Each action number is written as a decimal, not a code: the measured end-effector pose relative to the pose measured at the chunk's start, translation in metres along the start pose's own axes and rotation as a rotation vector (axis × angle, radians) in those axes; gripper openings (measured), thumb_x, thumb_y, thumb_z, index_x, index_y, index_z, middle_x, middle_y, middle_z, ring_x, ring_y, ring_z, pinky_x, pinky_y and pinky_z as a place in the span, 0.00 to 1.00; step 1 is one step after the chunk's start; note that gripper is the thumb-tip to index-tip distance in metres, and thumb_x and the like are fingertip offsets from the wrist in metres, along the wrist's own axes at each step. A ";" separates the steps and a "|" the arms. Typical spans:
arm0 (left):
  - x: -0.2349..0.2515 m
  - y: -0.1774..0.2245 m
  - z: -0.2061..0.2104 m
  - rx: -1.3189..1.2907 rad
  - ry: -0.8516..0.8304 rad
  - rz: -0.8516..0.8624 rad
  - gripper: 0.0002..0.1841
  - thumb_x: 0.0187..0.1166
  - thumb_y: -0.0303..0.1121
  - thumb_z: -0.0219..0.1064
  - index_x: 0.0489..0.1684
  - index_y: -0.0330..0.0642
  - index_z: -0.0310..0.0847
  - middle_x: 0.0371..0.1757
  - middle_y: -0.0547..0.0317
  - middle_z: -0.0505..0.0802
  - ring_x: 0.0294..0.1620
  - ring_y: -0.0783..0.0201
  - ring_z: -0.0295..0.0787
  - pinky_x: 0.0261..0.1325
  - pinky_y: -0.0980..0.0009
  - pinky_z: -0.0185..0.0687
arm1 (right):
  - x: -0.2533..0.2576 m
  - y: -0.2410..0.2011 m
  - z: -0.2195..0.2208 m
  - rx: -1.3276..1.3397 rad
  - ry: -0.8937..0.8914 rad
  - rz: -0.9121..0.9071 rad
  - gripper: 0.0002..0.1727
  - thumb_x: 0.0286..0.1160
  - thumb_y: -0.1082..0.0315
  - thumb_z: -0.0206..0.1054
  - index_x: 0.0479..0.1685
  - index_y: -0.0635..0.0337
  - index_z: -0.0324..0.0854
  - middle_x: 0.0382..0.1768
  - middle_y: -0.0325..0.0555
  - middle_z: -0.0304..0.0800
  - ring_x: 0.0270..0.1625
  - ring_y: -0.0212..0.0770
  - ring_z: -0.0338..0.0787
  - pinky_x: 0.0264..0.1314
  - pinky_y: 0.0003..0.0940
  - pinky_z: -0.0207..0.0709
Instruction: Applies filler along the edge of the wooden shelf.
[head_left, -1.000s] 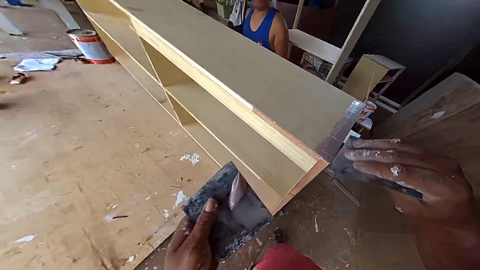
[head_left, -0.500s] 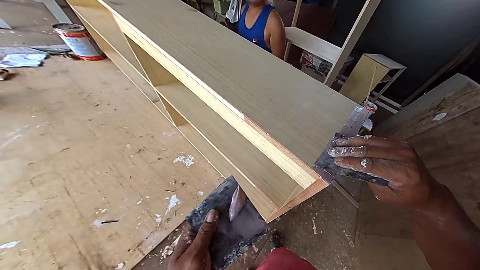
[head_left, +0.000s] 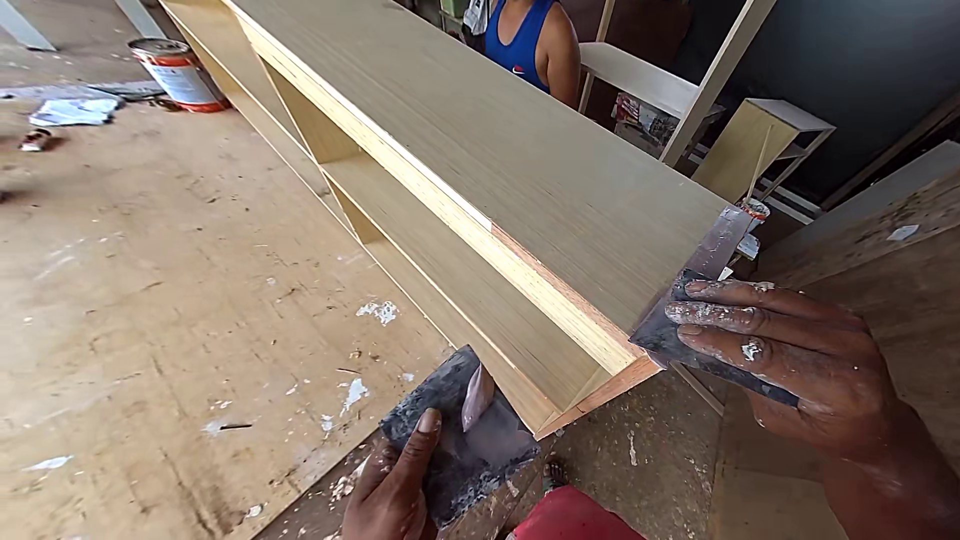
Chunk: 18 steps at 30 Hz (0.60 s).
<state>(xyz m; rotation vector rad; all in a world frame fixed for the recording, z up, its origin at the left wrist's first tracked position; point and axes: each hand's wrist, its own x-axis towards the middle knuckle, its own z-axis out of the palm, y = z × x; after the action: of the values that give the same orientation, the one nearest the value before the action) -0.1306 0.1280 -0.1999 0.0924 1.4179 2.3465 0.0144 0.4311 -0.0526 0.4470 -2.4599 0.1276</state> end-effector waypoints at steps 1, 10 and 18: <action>0.000 -0.001 -0.002 0.000 -0.011 0.006 0.12 0.90 0.29 0.50 0.52 0.41 0.81 0.39 0.60 0.97 0.39 0.68 0.96 0.47 0.69 0.94 | 0.001 0.000 0.004 -0.002 -0.003 0.001 0.15 0.78 0.74 0.61 0.55 0.53 0.92 0.62 0.45 0.94 0.74 0.49 0.86 0.76 0.45 0.82; -0.001 -0.004 -0.009 0.004 0.010 0.006 0.12 0.90 0.29 0.50 0.51 0.42 0.82 0.39 0.61 0.97 0.39 0.69 0.96 0.48 0.70 0.94 | -0.021 -0.009 -0.008 -0.008 -0.055 0.036 0.15 0.82 0.71 0.61 0.58 0.49 0.90 0.62 0.43 0.94 0.73 0.49 0.87 0.73 0.47 0.83; 0.000 -0.005 -0.010 0.008 0.001 0.011 0.11 0.90 0.29 0.50 0.52 0.44 0.81 0.38 0.64 0.97 0.40 0.71 0.96 0.48 0.72 0.93 | -0.032 0.013 -0.028 0.020 0.098 0.059 0.13 0.82 0.73 0.61 0.54 0.54 0.90 0.61 0.47 0.94 0.73 0.49 0.87 0.77 0.46 0.82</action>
<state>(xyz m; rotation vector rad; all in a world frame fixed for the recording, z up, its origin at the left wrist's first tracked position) -0.1316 0.1213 -0.2087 0.1014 1.4306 2.3501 0.0492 0.4583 -0.0496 0.3677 -2.3782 0.1938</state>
